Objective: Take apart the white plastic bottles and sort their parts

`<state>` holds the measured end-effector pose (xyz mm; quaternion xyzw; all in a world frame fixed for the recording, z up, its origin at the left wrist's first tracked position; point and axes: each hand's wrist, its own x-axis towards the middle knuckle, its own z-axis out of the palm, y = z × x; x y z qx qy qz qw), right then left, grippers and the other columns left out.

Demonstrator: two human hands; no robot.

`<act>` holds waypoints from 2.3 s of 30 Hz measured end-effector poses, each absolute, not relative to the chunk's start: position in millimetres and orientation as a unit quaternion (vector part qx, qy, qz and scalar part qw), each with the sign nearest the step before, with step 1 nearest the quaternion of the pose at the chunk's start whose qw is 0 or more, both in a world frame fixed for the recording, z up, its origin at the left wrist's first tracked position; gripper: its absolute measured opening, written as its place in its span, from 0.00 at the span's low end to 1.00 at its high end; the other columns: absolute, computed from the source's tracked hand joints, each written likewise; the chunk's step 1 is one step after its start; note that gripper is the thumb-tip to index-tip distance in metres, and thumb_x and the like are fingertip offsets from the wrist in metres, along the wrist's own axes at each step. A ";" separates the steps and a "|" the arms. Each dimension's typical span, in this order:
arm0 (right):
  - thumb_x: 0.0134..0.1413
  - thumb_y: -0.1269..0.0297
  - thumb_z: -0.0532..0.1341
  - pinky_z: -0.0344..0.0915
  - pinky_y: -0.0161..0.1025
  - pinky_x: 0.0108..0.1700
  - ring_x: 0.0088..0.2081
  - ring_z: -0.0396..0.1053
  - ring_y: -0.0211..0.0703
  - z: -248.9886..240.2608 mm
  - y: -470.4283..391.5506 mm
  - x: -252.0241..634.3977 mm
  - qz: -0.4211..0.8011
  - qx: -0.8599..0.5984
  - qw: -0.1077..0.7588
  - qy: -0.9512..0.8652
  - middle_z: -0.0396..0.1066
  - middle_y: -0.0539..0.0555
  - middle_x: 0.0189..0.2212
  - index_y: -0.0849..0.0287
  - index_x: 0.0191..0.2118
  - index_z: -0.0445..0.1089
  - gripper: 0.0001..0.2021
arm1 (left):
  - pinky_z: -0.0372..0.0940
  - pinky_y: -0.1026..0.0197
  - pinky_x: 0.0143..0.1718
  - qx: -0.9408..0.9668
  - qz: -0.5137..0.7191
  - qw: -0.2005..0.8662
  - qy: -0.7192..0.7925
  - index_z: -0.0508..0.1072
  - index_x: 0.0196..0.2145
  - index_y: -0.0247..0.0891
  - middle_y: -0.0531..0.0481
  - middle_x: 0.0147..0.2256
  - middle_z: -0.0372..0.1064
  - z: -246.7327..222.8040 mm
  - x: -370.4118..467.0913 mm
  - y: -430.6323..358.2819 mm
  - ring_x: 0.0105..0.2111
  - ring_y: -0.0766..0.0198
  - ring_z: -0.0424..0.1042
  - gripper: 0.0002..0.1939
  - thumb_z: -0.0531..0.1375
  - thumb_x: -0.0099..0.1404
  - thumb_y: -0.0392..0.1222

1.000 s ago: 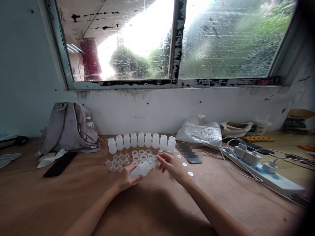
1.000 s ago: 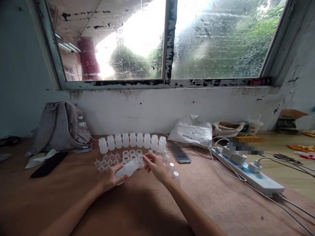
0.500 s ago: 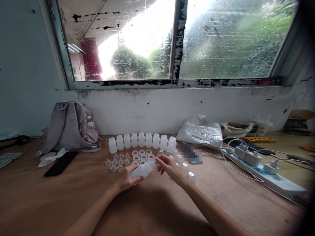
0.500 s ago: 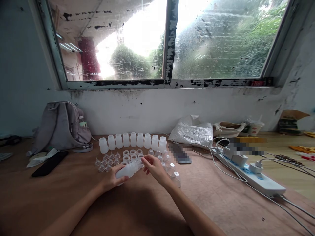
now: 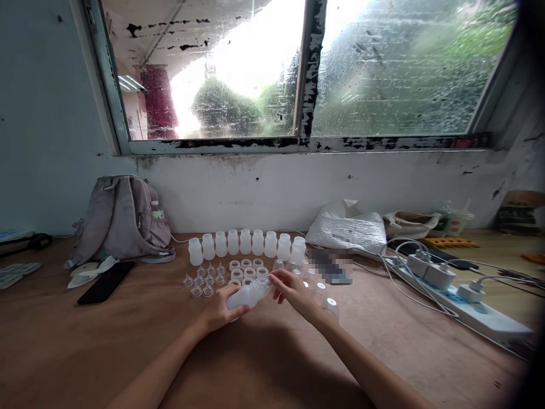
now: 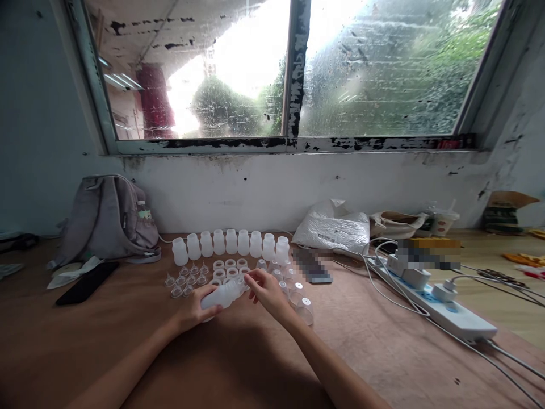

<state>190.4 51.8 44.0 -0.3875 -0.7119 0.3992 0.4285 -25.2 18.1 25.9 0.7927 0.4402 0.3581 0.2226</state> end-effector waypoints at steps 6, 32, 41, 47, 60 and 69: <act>0.48 0.48 0.53 0.60 0.30 0.15 0.19 0.64 0.34 45.1 51.8 190.4 0.412 -0.411 0.420 -0.696 0.65 0.51 0.25 0.61 0.32 0.64 0.18 | 0.61 0.63 0.36 0.796 0.348 0.214 0.446 0.67 0.39 0.35 0.48 0.36 0.67 27.4 -24.7 16.9 0.35 0.61 0.66 0.18 0.57 0.53 0.49; 0.45 0.49 0.56 0.53 0.30 0.24 0.23 0.58 0.33 41.3 39.1 181.0 0.681 -0.334 0.340 -0.557 0.62 0.50 0.21 0.63 0.25 0.69 0.19 | 0.61 0.64 0.36 0.852 0.284 0.233 0.374 0.68 0.41 0.38 0.50 0.36 0.66 28.0 -20.8 11.4 0.34 0.63 0.66 0.20 0.60 0.49 0.47; 0.45 0.56 0.57 0.53 0.29 0.23 0.21 0.57 0.32 44.8 33.1 177.2 0.727 -0.316 0.324 -0.517 0.61 0.48 0.19 0.63 0.24 0.68 0.14 | 0.61 0.63 0.38 0.851 0.281 0.232 0.378 0.68 0.40 0.39 0.50 0.37 0.67 24.4 -20.1 12.3 0.35 0.62 0.66 0.21 0.62 0.48 0.47; 0.43 0.58 0.56 0.52 0.30 0.23 0.20 0.56 0.32 38.6 34.0 174.2 0.723 -0.335 0.341 -0.498 0.60 0.48 0.18 0.62 0.23 0.66 0.11 | 0.62 0.63 0.37 0.848 0.278 0.241 0.382 0.68 0.41 0.39 0.50 0.36 0.67 25.0 -19.1 9.8 0.35 0.62 0.66 0.21 0.61 0.48 0.47; 0.43 0.61 0.56 0.50 0.30 0.22 0.20 0.55 0.32 32.4 36.1 174.1 0.743 -0.306 0.347 -0.484 0.59 0.48 0.18 0.63 0.22 0.65 0.09 | 0.61 0.63 0.37 0.844 0.283 0.247 0.384 0.69 0.41 0.39 0.50 0.36 0.67 25.7 -18.1 9.5 0.35 0.62 0.66 0.21 0.61 0.48 0.47; 0.43 0.63 0.55 0.49 0.29 0.21 0.20 0.54 0.31 33.0 35.0 173.1 0.746 -0.310 0.350 -0.474 0.58 0.48 0.18 0.63 0.21 0.64 0.08 | 0.61 0.63 0.36 0.843 0.281 0.252 0.384 0.68 0.41 0.37 0.49 0.36 0.67 25.3 -17.9 10.1 0.35 0.62 0.66 0.21 0.62 0.48 0.46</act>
